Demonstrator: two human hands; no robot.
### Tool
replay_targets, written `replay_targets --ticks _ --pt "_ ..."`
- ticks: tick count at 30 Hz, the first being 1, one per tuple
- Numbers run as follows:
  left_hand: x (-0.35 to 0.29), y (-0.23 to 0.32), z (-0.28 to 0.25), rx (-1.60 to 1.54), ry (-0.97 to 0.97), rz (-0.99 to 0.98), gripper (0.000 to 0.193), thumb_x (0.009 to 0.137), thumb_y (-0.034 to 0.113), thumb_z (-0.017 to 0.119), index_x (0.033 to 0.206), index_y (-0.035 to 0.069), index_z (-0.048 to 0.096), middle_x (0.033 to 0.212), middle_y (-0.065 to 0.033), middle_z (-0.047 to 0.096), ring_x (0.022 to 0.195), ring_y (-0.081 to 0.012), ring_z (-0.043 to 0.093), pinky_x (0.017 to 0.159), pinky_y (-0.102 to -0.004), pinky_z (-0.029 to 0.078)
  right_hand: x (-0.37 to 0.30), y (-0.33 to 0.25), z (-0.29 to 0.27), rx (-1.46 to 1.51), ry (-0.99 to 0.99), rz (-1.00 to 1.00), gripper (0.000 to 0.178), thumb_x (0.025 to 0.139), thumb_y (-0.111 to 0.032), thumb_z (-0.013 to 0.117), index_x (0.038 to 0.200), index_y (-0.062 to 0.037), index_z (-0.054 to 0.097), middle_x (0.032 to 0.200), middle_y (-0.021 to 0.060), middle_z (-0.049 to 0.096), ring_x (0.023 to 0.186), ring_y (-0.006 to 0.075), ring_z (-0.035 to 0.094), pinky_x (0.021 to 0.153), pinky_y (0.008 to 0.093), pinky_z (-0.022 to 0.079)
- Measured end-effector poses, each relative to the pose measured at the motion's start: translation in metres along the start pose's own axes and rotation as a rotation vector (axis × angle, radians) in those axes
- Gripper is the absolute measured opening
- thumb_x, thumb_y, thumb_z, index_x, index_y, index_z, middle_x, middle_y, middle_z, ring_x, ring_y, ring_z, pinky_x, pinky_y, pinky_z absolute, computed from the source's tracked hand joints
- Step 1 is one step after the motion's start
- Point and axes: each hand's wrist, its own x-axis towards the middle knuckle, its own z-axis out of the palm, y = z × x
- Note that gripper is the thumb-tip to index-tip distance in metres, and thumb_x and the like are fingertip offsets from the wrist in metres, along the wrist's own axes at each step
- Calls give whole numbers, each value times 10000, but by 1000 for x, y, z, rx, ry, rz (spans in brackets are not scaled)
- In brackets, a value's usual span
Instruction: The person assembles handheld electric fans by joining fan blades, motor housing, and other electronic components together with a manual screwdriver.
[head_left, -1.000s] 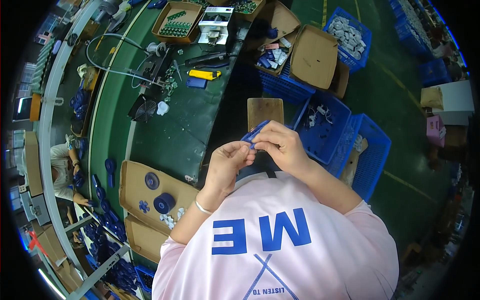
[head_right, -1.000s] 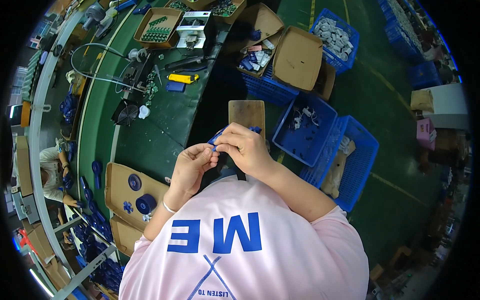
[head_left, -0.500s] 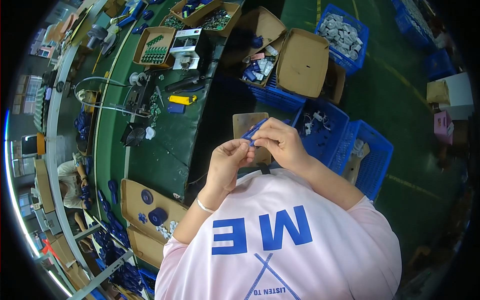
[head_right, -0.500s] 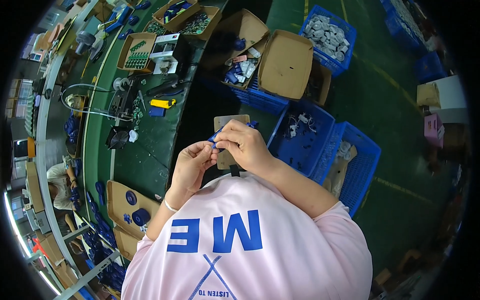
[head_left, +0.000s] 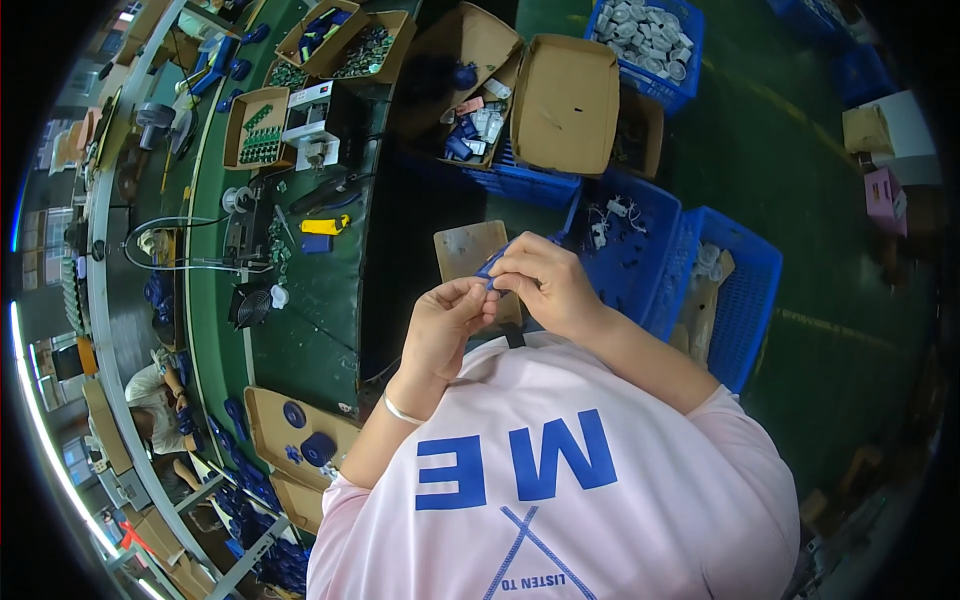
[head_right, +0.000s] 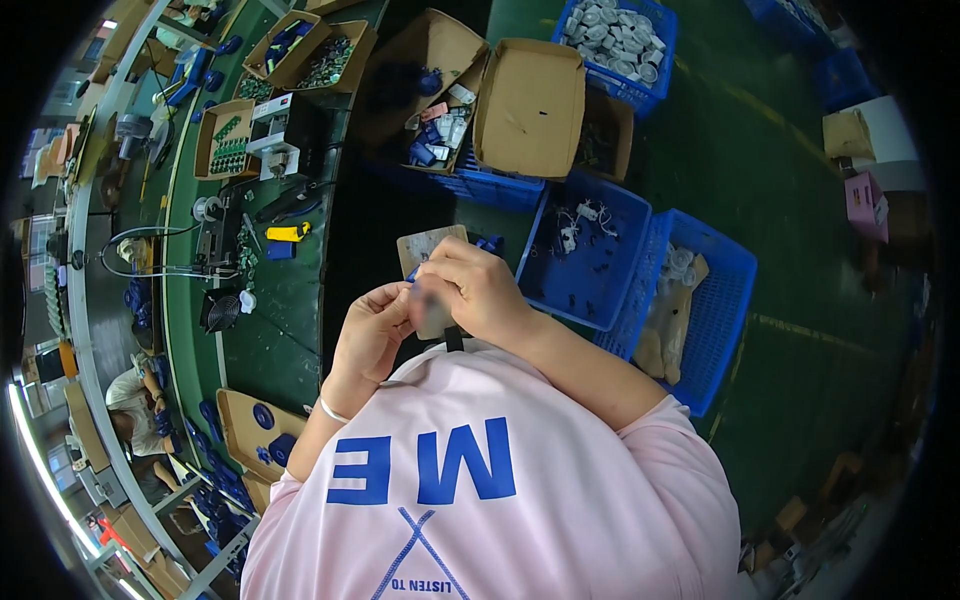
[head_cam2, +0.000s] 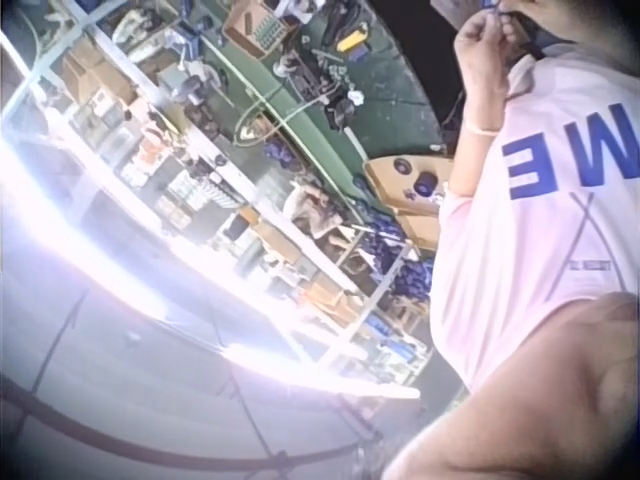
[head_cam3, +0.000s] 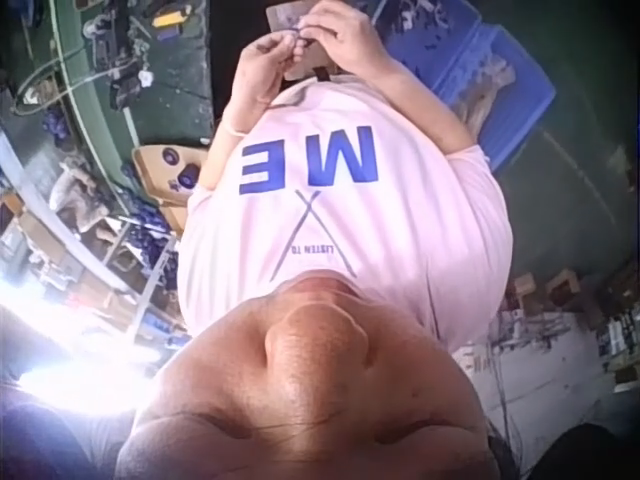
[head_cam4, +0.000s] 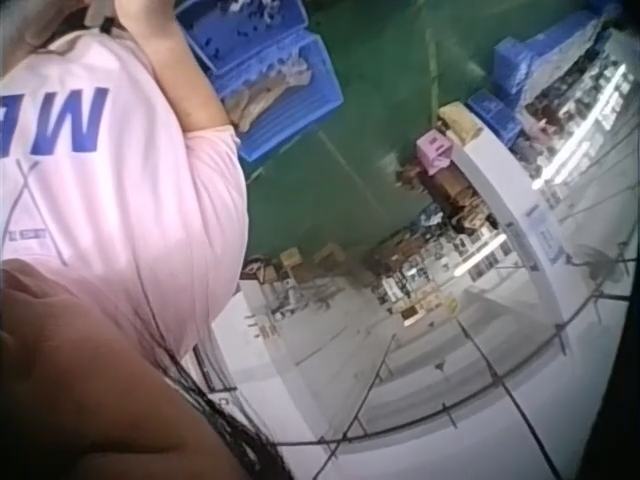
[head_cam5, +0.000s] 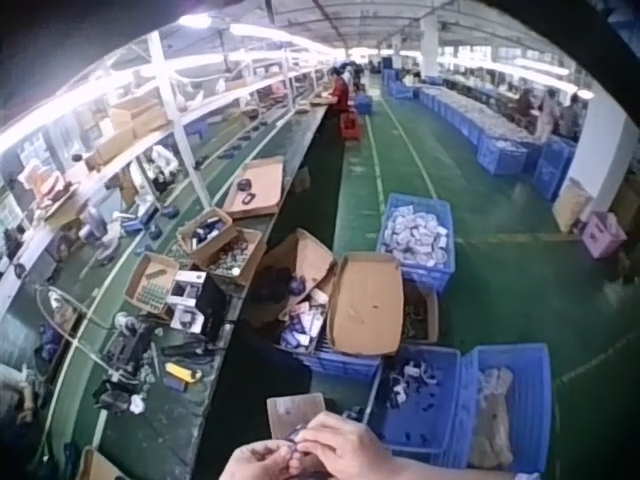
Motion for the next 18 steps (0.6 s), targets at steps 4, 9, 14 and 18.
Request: replay_targets --ticks 4,9,14,18 --pt "4 -1 7 33 -3 -13 130 882 87 589 923 -32 624 788 -71 642 682 -117 595 679 -221 502 -1 4 -5 -16 26 -30 96 738 35 665 827 13 635 811 101 590 733 231 596 628 279 475" --pt "4 3 11 73 0 13 145 876 95 600 904 -46 623 778 -83 640 675 -123 594 658 -218 498 -2 -1 -5 -46 49 -28 99 731 41 666 819 17 628 810 105 590 721 239 596 616 290 477" --pt "-1 10 3 126 3 39 157 868 83 603 917 -65 623 788 -95 643 695 -131 614 658 -224 512 -3 -10 8 -80 94 -42 88 730 37 660 810 13 631 792 109 592 724 257 600 617 306 483" --pt "-7 12 -19 230 -1 88 177 858 84 612 929 -79 623 805 -100 650 705 -133 626 659 -229 522 -5 -17 31 -97 82 -77 68 733 -10 644 800 -7 629 761 96 565 687 264 583 596 340 472"
